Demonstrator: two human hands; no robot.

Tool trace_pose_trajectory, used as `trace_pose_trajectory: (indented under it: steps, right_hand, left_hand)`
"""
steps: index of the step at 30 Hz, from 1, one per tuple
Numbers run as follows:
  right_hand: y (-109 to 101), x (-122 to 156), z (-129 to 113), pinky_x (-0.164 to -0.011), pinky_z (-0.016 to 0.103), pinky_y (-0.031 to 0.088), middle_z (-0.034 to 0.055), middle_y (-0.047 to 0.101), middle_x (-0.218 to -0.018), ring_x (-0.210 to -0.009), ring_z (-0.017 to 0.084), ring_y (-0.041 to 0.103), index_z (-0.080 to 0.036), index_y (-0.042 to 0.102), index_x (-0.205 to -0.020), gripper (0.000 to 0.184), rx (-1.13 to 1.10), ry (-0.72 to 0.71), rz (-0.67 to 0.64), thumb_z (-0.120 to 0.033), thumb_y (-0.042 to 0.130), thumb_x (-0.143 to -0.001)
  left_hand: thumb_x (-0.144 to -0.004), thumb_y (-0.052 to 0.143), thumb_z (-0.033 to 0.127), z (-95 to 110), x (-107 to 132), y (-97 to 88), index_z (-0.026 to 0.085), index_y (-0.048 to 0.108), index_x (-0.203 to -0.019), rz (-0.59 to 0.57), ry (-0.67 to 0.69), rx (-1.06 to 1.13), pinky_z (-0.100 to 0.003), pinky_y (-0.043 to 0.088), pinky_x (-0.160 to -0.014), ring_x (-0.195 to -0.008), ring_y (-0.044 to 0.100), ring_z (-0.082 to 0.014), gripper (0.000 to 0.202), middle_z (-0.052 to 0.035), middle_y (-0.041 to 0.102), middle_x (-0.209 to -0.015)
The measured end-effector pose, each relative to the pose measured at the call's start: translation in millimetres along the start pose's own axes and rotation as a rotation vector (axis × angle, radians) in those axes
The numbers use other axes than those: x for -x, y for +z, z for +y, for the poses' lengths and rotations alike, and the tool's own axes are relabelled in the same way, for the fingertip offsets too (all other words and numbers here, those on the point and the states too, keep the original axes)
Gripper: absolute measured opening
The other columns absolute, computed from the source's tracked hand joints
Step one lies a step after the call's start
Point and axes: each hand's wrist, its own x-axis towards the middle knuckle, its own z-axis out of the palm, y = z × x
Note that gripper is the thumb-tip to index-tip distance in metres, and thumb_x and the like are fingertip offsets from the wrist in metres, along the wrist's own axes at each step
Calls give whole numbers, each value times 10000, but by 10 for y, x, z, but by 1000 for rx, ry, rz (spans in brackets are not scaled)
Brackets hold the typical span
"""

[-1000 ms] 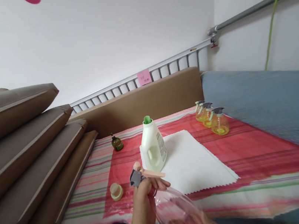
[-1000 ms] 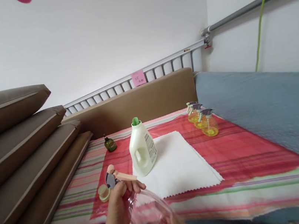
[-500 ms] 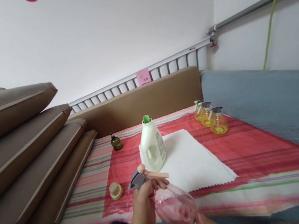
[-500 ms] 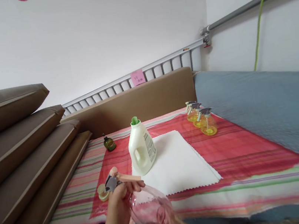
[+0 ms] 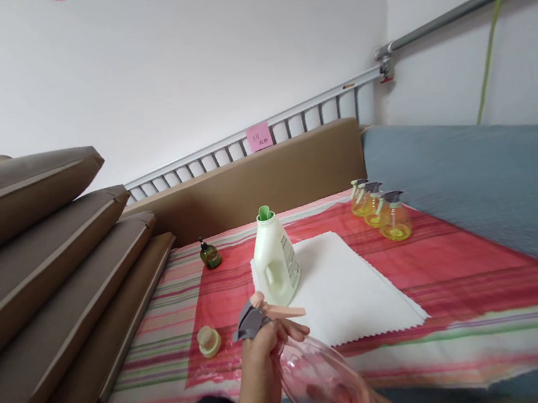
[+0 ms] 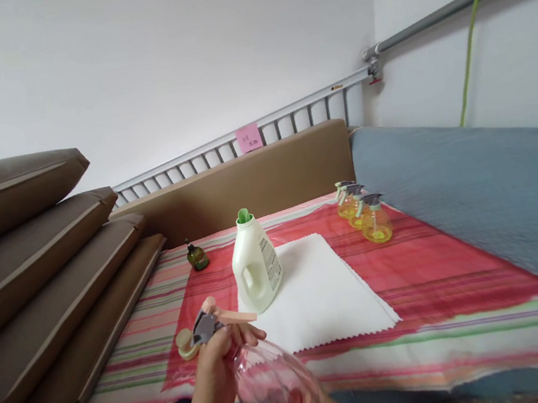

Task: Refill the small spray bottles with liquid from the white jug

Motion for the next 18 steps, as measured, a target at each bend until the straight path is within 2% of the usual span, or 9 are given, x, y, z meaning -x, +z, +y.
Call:
trace_pose_trajectory:
  steps: [3, 5, 7, 9, 13, 16, 18]
  right_hand:
    - [46, 58, -38, -688, 381, 553, 81, 688, -997, -827, 215, 666, -193, 557, -1153, 517, 24, 15, -1, -541, 589, -772]
    - [34, 60, -11, -687, 370, 549, 103, 697, -939, -811, 225, 665, -152, 581, -1123, 580, 27, 33, -4, -619, 502, -788]
    - [-9, 33, 44, -718, 352, 539, 110, 704, -892, -835, 236, 665, -134, 607, -1083, 651, 24, 59, -16, -684, 468, -762]
    - [-73, -4, 100, -759, 335, 525, 79, 705, -880, -868, 227, 665, -165, 611, -1080, 656, 20, 54, -28, -702, 523, -712]
    - [-197, -25, 138, -813, 321, 505, 4, 703, -886, -877, 193, 668, -265, 582, -1124, 624, 36, 17, -36, -590, 715, -608]
    - [-225, -5, 117, -747, 312, 526, 53, 712, -857, -790, 184, 674, -192, 627, -1043, 577, 33, 58, -49, -657, 577, -707]
    - [-206, -1, 108, -680, 261, 526, 93, 714, -804, -721, 168, 672, -124, 665, -908, 644, -1, 123, -53, -714, 464, -742]
  left_hand:
    - [-720, 556, 245, 35, 14, 24, 163, 571, -626, -70, -51, 15, -410, 447, -772, -670, 632, -247, 126, -49, 658, -590]
    - [-738, 553, 311, 39, 24, 27, 153, 570, -583, -115, -96, 26, -418, 441, -782, -716, 635, -271, 222, -90, 676, -632]
    - [-755, 537, 338, 20, 27, 14, 154, 567, -542, -120, -113, 42, -410, 436, -791, -734, 632, -273, 283, -92, 667, -621]
    - [-760, 528, 326, -8, 22, -9, 161, 572, -532, -93, -86, 47, -390, 438, -782, -716, 625, -258, 285, -69, 647, -586]
    - [-755, 533, 299, -12, -3, -38, 163, 581, -536, -27, -48, 43, -385, 448, -768, -684, 618, -242, 261, -58, 642, -580]
    - [-749, 558, 334, 19, -8, -32, 146, 601, -546, -51, -102, 55, -406, 452, -796, -703, 623, -249, 280, -82, 661, -613]
    - [-757, 564, 355, 16, 0, -33, 137, 611, -557, -59, -142, 80, -406, 448, -814, -726, 626, -249, 300, -90, 671, -640]
